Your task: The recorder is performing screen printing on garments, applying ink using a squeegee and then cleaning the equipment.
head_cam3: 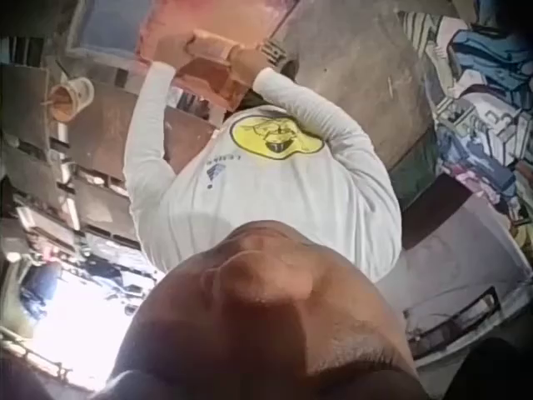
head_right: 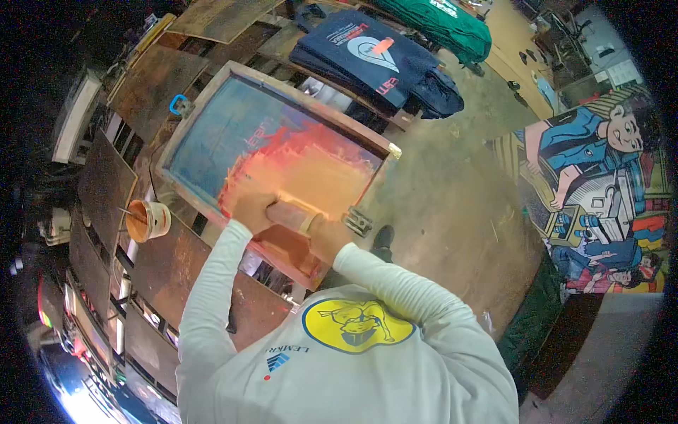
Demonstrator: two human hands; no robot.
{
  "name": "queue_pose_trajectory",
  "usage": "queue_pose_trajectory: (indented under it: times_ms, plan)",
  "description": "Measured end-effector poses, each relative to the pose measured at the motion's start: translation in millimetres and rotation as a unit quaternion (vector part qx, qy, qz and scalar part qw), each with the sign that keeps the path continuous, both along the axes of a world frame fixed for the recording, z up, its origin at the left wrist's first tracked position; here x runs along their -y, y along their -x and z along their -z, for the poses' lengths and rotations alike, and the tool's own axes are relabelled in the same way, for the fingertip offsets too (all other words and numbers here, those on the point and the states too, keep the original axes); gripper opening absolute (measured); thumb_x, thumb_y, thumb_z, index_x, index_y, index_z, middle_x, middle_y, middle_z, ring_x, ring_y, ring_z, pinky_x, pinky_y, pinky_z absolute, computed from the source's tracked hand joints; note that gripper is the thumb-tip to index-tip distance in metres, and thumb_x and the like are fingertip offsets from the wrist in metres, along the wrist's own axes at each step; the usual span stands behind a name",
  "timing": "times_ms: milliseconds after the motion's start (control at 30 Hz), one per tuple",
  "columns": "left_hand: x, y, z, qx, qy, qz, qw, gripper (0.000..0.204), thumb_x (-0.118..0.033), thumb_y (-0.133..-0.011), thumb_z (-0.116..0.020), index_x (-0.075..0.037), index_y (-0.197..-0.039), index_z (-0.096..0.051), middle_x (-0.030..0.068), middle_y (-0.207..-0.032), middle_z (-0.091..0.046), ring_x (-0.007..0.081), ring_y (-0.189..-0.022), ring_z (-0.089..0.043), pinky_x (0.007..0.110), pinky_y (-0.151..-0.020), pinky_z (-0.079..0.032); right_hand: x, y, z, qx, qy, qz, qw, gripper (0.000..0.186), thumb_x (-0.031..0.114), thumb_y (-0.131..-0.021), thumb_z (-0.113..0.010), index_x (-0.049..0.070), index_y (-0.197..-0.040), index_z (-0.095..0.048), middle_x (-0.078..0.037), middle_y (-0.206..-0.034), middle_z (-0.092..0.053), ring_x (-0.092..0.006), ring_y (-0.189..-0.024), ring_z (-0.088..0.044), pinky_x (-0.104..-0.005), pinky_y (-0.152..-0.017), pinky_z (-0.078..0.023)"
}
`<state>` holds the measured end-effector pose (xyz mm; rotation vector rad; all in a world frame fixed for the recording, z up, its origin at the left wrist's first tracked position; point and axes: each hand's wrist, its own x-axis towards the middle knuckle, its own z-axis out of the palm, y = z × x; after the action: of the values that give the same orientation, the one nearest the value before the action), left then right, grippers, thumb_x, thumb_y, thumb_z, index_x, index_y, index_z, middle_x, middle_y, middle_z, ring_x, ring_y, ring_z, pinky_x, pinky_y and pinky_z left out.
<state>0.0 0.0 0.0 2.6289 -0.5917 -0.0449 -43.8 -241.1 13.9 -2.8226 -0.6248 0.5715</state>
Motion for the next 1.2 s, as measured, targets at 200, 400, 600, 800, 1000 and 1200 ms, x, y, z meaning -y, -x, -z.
queue_pose_trajectory:
  times_ms: [200, 400, 600, 800, 1000, 1200]
  plan:
    - [7, -20, -20, -0.037, 0.014, -0.001, 0.999, 0.025, -0.028, -0.069, -0.076, -0.011, -0.084, -0.067, 0.0136, -0.078, -0.068, 0.0365, -0.078, -0.066, 0.046, -0.069, -0.052, 20, -22, -6, -0.005, -0.088, 0.030, 0.996, 0.034, 0.032, -0.083, -0.064, 0.001, -0.095, -0.059, -0.021, -0.074, -0.068, -0.0393, -0.069, -0.068, -0.0480, -0.068, -0.055]
    - [67, -115, -36, -0.004, -0.025, -0.011, 1.000, 0.043, -0.041, -0.064, -0.082, -0.012, -0.093, -0.070, 0.0164, -0.093, -0.070, 0.0352, -0.091, -0.067, 0.046, -0.078, -0.053, 66, -83, 2, 0.158, -0.194, 0.128, 0.960, 0.033, 0.034, -0.084, -0.067, 0.005, -0.100, -0.065, -0.019, -0.082, -0.069, -0.0406, -0.076, -0.067, -0.0492, -0.072, -0.053]
    - [79, -144, -6, -0.001, -0.023, 0.041, 0.999, 0.040, -0.038, -0.065, -0.081, -0.012, -0.092, -0.069, 0.0165, -0.093, -0.070, 0.0370, -0.090, -0.067, 0.048, -0.078, -0.053, 71, -100, 12, 0.095, -0.088, 0.164, 0.978, 0.032, 0.031, -0.086, -0.066, 0.003, -0.100, -0.060, -0.020, -0.083, -0.069, -0.0416, -0.077, -0.067, -0.0509, -0.072, -0.052]
    - [27, -70, 11, -0.014, 0.022, 0.022, 0.999, 0.031, -0.024, -0.064, -0.079, -0.011, -0.089, -0.067, 0.0135, -0.086, -0.070, 0.0363, -0.083, -0.067, 0.046, -0.073, -0.053, 26, -27, -6, 0.022, -0.103, 0.134, 0.985, 0.036, 0.030, -0.085, -0.066, 0.001, -0.101, -0.052, -0.022, -0.075, -0.067, -0.0404, -0.071, -0.068, -0.0528, -0.066, -0.052]
    - [-9, 16, -3, -0.050, 0.012, -0.021, 0.998, 0.031, -0.025, -0.065, -0.078, -0.012, -0.089, -0.065, 0.0119, -0.082, -0.069, 0.0353, -0.081, -0.067, 0.046, -0.069, -0.053, -1, 24, -7, 0.015, -0.095, 0.024, 0.995, 0.037, 0.035, -0.086, -0.064, 0.002, -0.097, -0.053, -0.021, -0.070, -0.066, -0.0374, -0.063, -0.068, -0.0518, -0.061, -0.052]
    - [-14, 56, -11, -0.069, -0.012, -0.161, 0.985, 0.033, -0.028, -0.067, -0.080, -0.011, -0.093, -0.066, 0.0124, -0.086, -0.069, 0.0362, -0.083, -0.067, 0.047, -0.072, -0.053, 0, -10, -18, -0.006, -0.092, -0.109, 0.990, 0.042, 0.041, -0.086, -0.064, 0.002, -0.103, -0.062, -0.019, -0.078, -0.069, -0.0373, -0.069, -0.069, -0.0500, -0.063, -0.054]
